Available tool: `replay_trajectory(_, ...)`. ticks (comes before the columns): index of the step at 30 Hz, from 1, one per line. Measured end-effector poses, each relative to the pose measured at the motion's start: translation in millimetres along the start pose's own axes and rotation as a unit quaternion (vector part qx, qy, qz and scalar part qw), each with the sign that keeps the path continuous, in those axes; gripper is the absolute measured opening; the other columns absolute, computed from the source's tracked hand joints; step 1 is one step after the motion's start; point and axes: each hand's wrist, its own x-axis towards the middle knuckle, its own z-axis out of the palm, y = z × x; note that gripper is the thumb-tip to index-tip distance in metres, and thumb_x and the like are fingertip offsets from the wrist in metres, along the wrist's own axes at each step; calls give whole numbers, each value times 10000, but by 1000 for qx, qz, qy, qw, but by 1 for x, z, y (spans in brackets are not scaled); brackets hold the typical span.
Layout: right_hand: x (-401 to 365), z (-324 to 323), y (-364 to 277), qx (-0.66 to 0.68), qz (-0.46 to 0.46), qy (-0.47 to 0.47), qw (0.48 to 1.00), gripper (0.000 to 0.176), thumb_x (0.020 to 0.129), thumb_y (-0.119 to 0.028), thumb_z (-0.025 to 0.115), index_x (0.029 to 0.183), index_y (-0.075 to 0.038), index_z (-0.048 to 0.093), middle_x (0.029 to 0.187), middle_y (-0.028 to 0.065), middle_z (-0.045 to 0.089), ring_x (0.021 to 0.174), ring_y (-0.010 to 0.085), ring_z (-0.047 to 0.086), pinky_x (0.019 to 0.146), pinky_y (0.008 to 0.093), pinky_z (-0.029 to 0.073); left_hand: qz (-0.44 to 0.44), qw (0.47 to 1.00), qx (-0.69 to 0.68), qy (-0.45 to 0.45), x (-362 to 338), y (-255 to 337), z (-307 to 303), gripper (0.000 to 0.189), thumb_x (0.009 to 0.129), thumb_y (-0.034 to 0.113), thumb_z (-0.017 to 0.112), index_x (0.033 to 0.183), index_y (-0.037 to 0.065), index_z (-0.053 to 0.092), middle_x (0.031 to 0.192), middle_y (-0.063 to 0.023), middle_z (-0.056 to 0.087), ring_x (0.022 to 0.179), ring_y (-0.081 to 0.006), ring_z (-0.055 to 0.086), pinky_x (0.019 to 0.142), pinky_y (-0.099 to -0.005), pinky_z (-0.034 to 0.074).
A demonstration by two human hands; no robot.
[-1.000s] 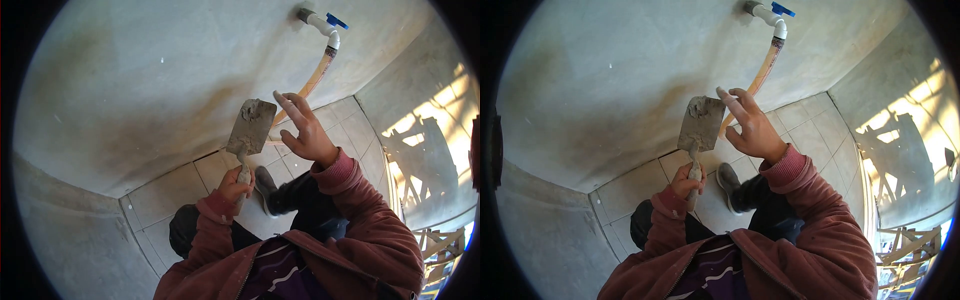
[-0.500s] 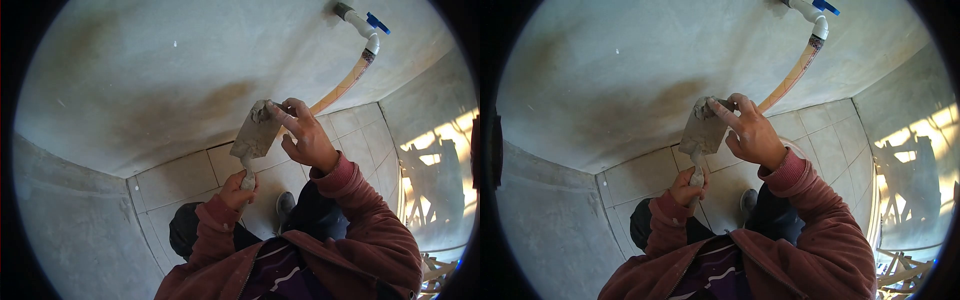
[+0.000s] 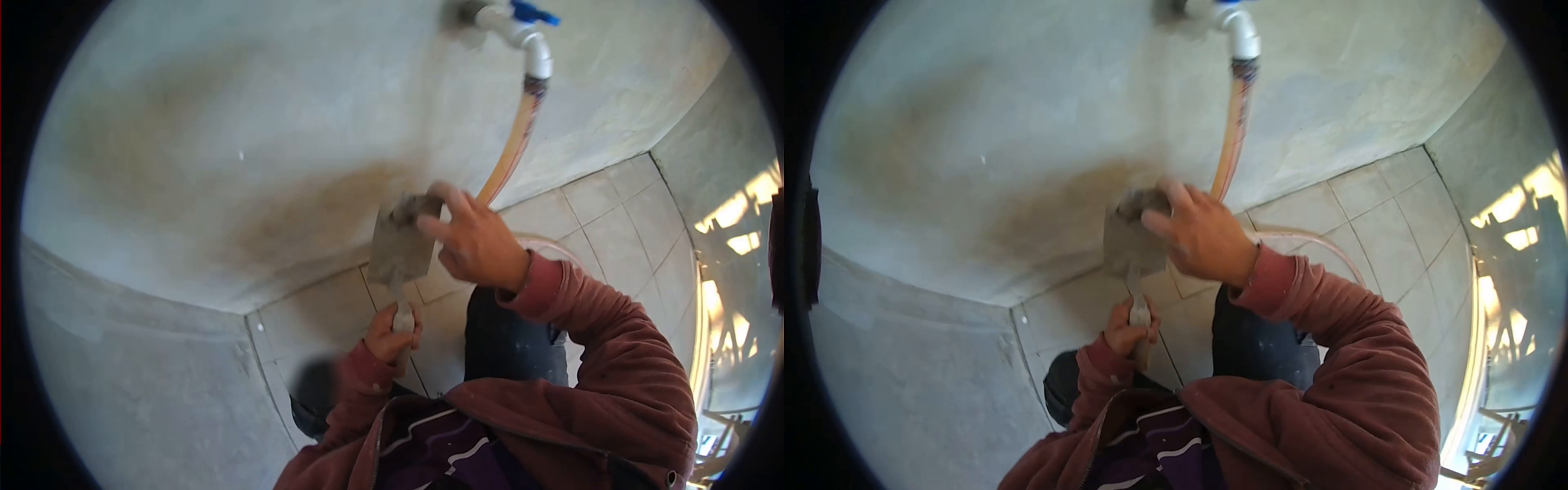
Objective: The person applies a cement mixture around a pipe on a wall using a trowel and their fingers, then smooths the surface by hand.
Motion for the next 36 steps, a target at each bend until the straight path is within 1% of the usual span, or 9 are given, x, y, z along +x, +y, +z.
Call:
replay_trajectory(5, -17, -40, 27, 235, -19, 72, 969, 389, 617, 7, 568, 1002, -27, 521, 1129, 207, 441, 900, 355, 542, 799, 403, 465, 30, 996, -34, 77, -16, -6, -4, 276, 624, 51, 512, 900, 37, 505, 658, -59, 528, 564, -146, 513, 544, -273, 449)
replay_trajectory(9, -6, -72, 87, 323, -50, 266, 907, 443, 633, 34, 506, 1072, -27, 483, 1110, 216, 453, 884, 293, 555, 774, 359, 482, 17, 985, -50, 165, -30, -3, 4, 285, 609, 56, 508, 892, 26, 502, 647, -75, 520, 557, -181, 527, 536, -302, 462)
replay_trajectory(12, 39, -79, 136, 416, -95, 500, 754, 533, 705, 34, 475, 1218, -20, 341, 1125, 196, 436, 849, 226, 538, 780, 378, 481, 13, 973, -57, 221, -33, 3, 19, 291, 601, 58, 508, 890, 21, 500, 637, -82, 514, 555, -198, 532, 537, -310, 463)
replay_trajectory(16, 107, -83, 168, 504, -147, 560, 641, 528, 708, 51, 450, 1218, -22, 333, 1108, 179, 435, 826, 218, 539, 758, 376, 496, 22, 962, -42, 268, -31, 7, 40, 293, 604, 68, 519, 892, 18, 503, 639, -92, 526, 551, -202, 533, 538, -307, 462)
replay_trajectory(18, 119, -69, 178, 388, -172, 587, 689, 416, 703, 53, 455, 1114, -13, 440, 1093, 177, 442, 781, 198, 561, 689, 343, 512, 21, 953, -11, 301, -27, 11, 49, 299, 603, 84, 533, 893, 15, 507, 641, -103, 541, 549, -205, 538, 539, -307, 463)
replay_trajectory(19, 123, -68, 182, 406, -182, 627, 640, 335, 683, 63, 467, 1010, -3, 502, 1071, 182, 452, 706, 176, 573, 611, 288, 501, 22, 949, -6, 315, -23, 16, 57, 299, 603, 84, 533, 893, 15, 507, 641, -103, 541, 549, -205, 538, 539, -307, 463)
replay_trajectory(29, 71, -20, 253, 337, -222, 543, 736, 356, 758, 83, 480, 1085, -56, 456, 1115, 173, 401, 753, 196, 573, 633, 319, 534, 155, 914, 31, 373, 25, -2, 96, 274, 595, 88, 594, 843, 8, 508, 622, -99, 545, 504, -219, 543, 496, -337, 502)
replay_trajectory(32, 74, -13, 266, 295, -202, 620, 698, 384, 609, 139, 467, 957, 9, 564, 984, 173, 468, 635, 167, 536, 562, 239, 457, 208, 907, 13, 367, 35, -21, 83, 282, 601, 67, 577, 866, 14, 496, 623, -88, 529, 514, -222, 546, 495, -345, 503)
replay_trajectory(36, 76, -27, 260, 233, -177, 591, 752, 411, 548, 77, 501, 928, -2, 635, 965, 160, 493, 649, 171, 529, 529, 236, 437, 212, 895, -59, 388, 33, -30, 83, 285, 621, 53, 543, 898, 24, 481, 638, -84, 517, 524, -221, 542, 494, -351, 502)
